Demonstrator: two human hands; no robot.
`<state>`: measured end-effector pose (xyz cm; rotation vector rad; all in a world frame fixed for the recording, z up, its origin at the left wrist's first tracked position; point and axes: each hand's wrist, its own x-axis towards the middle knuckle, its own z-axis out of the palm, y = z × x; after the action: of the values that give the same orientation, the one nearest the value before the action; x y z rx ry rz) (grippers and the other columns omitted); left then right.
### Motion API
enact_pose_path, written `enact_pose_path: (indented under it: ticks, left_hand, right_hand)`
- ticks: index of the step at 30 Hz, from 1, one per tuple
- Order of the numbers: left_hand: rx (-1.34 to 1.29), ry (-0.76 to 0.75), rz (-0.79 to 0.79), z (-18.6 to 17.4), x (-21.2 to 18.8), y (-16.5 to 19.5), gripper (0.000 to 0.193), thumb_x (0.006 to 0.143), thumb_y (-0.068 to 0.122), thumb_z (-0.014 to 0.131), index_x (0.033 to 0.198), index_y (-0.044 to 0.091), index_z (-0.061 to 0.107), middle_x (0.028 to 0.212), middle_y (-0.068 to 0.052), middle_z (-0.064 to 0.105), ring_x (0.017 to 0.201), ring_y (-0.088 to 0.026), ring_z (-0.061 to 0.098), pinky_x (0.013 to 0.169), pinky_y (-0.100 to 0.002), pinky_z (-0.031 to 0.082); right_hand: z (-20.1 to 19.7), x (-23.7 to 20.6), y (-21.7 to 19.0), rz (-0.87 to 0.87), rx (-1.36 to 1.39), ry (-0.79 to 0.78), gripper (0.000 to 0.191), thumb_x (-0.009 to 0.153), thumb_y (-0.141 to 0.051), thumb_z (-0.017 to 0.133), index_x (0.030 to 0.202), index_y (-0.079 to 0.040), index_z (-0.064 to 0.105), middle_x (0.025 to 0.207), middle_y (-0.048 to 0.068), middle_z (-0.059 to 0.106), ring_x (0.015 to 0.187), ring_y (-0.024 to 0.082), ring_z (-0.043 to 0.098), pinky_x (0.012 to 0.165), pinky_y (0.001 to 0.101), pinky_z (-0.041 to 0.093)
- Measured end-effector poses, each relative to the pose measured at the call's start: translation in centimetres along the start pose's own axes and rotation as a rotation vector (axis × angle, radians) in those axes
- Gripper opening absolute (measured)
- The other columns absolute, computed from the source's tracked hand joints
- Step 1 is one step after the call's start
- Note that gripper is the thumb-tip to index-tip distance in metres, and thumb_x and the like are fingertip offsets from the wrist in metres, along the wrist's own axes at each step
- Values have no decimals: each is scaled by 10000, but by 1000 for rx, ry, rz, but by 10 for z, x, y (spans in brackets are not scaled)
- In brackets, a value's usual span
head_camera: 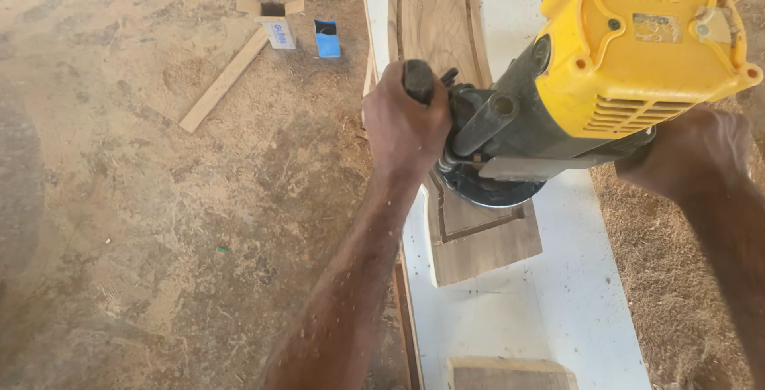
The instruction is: The person uses a handheld electric router to carve a decorative recessed panel into a wooden board. They guide the tool along the marked outline, removing material to create a sunken design.
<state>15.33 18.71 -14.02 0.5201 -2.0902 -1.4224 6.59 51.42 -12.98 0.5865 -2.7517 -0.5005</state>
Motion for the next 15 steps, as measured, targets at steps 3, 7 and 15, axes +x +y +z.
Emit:
enact_pose_path:
  ticks: [3,7,15]
  left_hand:
    - [-5,36,21,2,-4,-5,153,884,165,690,882,13,669,677,-79,701,580,-192,710,541,-360,567]
    - [14,50,17,7,-6,-9,155,900,173,679,911,18,665,671,-53,697,555,-158,689,500,-342,568]
    - [44,112,99,8,-10,-8,158,866,171,701,865,16,671,705,-119,695,630,-259,705,604,-424,533]
  right_hand:
    - [-7,5,-4,-148,70,232,435,786,-283,796,1192,-127,768,872,23,773,575,148,639,499,302,497]
    - [-9,18,-5,11,48,-41,703,718,-317,841,1375,-118,691,996,37,773,576,140,660,436,303,533]
    - [0,10,2,115,53,-268,251,823,-367,800,948,-150,791,724,58,746,611,195,662,603,365,536]
